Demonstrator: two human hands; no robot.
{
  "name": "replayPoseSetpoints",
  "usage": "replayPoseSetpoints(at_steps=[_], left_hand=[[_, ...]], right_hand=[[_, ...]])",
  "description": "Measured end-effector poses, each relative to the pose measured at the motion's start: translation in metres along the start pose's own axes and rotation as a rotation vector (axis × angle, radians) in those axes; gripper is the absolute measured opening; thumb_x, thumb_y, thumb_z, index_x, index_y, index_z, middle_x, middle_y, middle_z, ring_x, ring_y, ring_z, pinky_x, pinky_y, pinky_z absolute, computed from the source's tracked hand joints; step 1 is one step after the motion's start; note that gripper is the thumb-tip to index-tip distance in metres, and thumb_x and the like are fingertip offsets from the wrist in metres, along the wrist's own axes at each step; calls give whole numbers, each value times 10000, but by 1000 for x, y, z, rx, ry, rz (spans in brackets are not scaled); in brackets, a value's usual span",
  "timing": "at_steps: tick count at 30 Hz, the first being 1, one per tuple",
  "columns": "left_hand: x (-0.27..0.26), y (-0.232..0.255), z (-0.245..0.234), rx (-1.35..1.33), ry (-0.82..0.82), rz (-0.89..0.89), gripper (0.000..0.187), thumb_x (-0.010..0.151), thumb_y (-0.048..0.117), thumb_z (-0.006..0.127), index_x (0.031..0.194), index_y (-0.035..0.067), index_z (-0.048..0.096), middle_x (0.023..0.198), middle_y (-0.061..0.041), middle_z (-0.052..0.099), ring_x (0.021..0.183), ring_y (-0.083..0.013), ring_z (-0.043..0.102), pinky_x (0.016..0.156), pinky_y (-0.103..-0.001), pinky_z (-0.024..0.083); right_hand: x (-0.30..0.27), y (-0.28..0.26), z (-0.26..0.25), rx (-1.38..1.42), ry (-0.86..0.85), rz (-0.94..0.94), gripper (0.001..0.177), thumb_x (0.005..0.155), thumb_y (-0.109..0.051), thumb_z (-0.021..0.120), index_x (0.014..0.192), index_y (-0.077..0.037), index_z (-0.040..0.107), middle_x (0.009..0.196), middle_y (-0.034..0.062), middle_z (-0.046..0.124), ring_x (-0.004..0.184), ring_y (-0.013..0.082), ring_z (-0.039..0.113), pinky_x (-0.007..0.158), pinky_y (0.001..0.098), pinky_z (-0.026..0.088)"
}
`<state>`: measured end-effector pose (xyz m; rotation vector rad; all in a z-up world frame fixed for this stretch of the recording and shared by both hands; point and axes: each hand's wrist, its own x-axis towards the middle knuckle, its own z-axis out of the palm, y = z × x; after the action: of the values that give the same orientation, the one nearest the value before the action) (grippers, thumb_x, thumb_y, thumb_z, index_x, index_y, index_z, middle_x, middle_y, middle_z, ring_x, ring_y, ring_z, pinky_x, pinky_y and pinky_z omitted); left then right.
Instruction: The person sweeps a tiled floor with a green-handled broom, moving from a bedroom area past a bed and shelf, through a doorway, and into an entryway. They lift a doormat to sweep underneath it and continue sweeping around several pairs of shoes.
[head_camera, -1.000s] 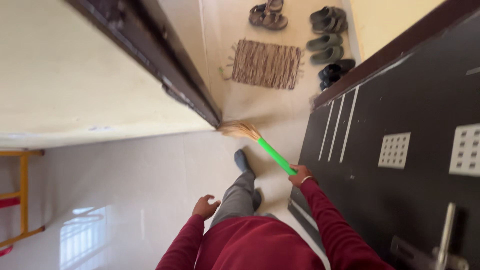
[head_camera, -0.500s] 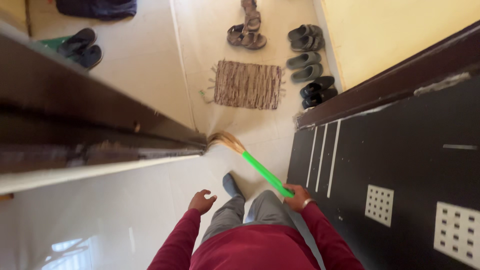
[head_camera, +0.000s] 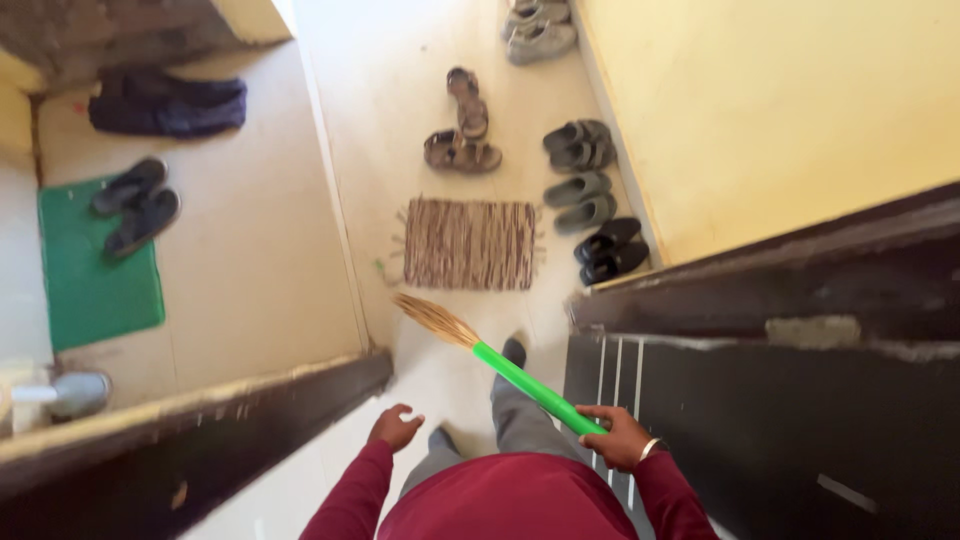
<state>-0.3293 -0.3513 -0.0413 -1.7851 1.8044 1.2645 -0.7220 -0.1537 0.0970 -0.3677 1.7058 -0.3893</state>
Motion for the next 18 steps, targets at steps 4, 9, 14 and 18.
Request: replayPoseSetpoints(at_steps=[4,9,14,18], left_hand=[[36,56,-30,-66,108,92,581,810,506,772,1234,113,707,1326,-164,670,1276,-331,611,1083,-405,478],[79,99,-69,-149,188,72,567,806,486,775,1228,112,718,1305,-169,687,1247,-332,633,1061,-406,495],[113,112,-97,-121,157,-46,569,785,521,763,1220,155,728,1287,-147,706,1217,-318,667,1044,-400,517],[167,109,-128,-190,112,-130,573,839,588,710,1193,141,767,1266,-163,724,1224,-334,663,1053,-407,502]], right_hand=[[33,-40,-46,-75,68,-65,661,819,-60,796,1438,-199,610,856,43,770,547,106,615,490,289,521],[70,-107,-93,-297,248,5,637,797,-183,812,1408,-273,657,958,136,772,699,208,716,669,351,591],[127,-132,-114,-382,374,1,650,779,-257,813,1407,-270,645,1114,156,780,1002,283,759,924,385,579],[179,-150,-127,-416,399,134,655,806,-265,817,1430,-269,618,1178,143,734,1019,292,743,924,385,582]])
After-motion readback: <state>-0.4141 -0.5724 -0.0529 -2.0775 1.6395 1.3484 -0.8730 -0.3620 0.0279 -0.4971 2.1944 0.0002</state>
